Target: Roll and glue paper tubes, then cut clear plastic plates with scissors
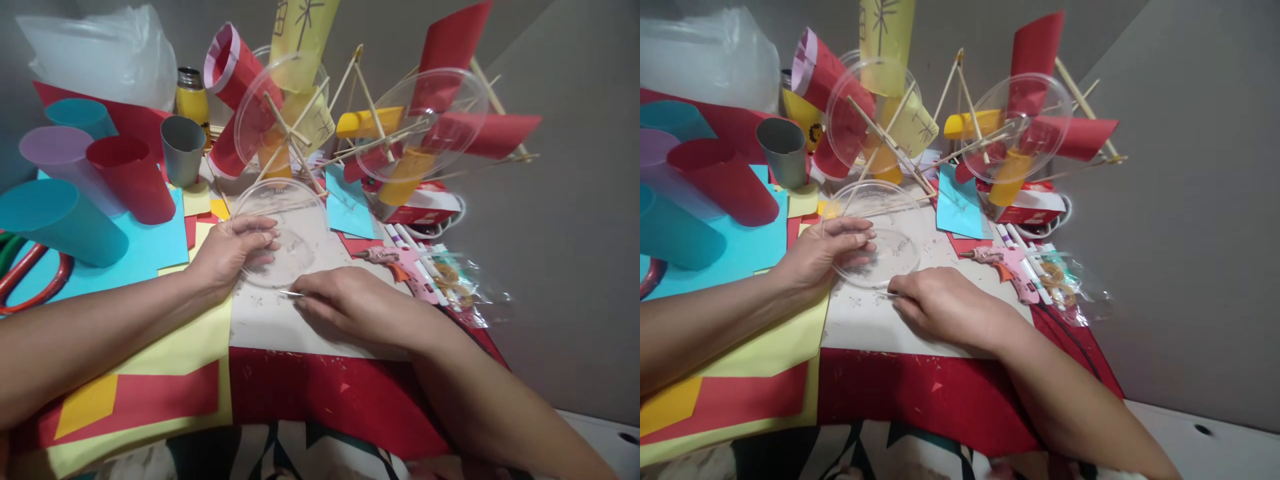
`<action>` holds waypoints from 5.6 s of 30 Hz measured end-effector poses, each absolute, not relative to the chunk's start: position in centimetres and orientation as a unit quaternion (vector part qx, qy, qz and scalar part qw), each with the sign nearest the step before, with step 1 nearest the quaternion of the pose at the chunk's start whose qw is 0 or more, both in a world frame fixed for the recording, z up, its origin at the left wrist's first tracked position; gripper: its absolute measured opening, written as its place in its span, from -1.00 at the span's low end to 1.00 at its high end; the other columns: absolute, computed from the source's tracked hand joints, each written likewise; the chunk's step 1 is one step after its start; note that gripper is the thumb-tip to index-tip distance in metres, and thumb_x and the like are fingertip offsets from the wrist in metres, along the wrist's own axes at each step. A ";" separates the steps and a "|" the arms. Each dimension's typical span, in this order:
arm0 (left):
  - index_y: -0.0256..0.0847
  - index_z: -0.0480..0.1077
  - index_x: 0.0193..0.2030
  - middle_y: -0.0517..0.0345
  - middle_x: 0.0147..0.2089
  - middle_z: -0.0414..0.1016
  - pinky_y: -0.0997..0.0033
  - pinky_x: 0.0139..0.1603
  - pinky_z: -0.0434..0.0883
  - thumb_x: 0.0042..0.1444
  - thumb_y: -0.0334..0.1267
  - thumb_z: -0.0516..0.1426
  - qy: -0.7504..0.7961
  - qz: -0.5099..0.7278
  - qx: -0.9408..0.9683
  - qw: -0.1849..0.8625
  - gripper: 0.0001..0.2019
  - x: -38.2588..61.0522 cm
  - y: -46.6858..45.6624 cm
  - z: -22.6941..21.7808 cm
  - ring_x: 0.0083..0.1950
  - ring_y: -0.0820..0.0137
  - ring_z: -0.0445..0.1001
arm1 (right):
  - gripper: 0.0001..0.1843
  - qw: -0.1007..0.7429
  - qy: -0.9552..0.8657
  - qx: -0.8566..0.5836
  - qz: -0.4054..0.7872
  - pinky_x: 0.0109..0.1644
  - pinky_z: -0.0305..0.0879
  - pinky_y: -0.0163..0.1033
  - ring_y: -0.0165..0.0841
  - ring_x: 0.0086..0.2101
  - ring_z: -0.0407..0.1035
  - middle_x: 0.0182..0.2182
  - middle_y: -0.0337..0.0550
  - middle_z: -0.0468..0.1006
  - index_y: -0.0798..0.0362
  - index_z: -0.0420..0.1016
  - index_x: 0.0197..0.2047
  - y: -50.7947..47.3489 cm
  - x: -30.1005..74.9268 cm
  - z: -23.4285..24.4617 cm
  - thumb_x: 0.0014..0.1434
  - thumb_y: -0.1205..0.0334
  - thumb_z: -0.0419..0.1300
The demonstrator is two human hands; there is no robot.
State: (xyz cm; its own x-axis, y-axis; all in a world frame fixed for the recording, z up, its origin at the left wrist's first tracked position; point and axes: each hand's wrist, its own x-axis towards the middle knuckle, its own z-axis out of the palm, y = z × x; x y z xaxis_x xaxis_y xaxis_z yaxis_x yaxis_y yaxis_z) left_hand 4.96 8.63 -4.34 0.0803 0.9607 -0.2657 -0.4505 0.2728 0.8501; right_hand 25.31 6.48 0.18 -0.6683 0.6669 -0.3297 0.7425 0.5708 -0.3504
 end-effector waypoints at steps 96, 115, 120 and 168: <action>-0.12 0.62 -0.10 0.10 -0.12 0.67 0.42 -0.08 0.54 0.25 -0.32 0.26 0.349 0.569 0.712 0.220 -0.88 4.3 6.9 -6.2 -0.09 0.41 0.61 | -0.79 -0.302 0.568 0.451 -0.619 -0.67 0.21 -0.48 -0.48 -0.72 0.35 -0.67 -0.28 0.53 0.04 0.34 -0.32 5.1 22.4 -2.1 0.37 0.27 0.00; -0.13 0.59 0.01 0.11 -0.17 0.65 0.40 -0.08 0.54 0.29 -0.42 0.19 0.262 0.571 0.769 0.116 -0.78 4.2 6.4 -6.0 -0.13 0.42 0.59 | -0.80 -0.311 0.614 0.411 -0.598 -0.62 0.23 -0.46 -0.49 -0.69 0.35 -0.66 -0.32 0.52 0.01 0.32 -0.30 4.9 22.7 -2.5 0.27 0.08 0.16; -0.16 0.56 0.07 0.03 -0.10 0.64 0.38 -0.05 0.57 0.27 -0.44 0.19 0.244 0.565 0.784 0.080 -0.73 3.8 6.4 -6.0 -0.07 0.39 0.60 | -0.70 -0.289 0.440 0.308 -0.793 -0.66 0.27 -0.41 -0.40 -0.70 0.41 -0.71 -0.39 0.46 0.02 0.36 -0.29 5.7 22.9 -2.2 0.10 0.01 0.31; -0.28 0.61 -0.03 -0.08 -0.03 0.67 0.26 0.04 0.48 0.29 -0.25 0.08 0.636 0.293 0.695 -0.161 -0.70 -11.8 14.4 10.6 -0.03 0.22 0.59 | -0.57 -0.420 0.725 0.364 -0.406 -0.47 0.45 -0.23 -0.34 -0.52 0.47 -0.33 -0.05 0.67 0.07 0.54 -0.02 5.1 22.9 -6.6 0.29 -0.11 0.19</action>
State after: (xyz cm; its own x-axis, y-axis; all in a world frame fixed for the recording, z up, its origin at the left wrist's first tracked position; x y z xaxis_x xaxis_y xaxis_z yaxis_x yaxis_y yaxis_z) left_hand -11.83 14.36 10.60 0.0186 0.7903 0.6124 0.9791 -0.1384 0.1489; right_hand 22.86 5.14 -6.64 -0.3819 0.8693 0.3138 0.1863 0.4050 -0.8951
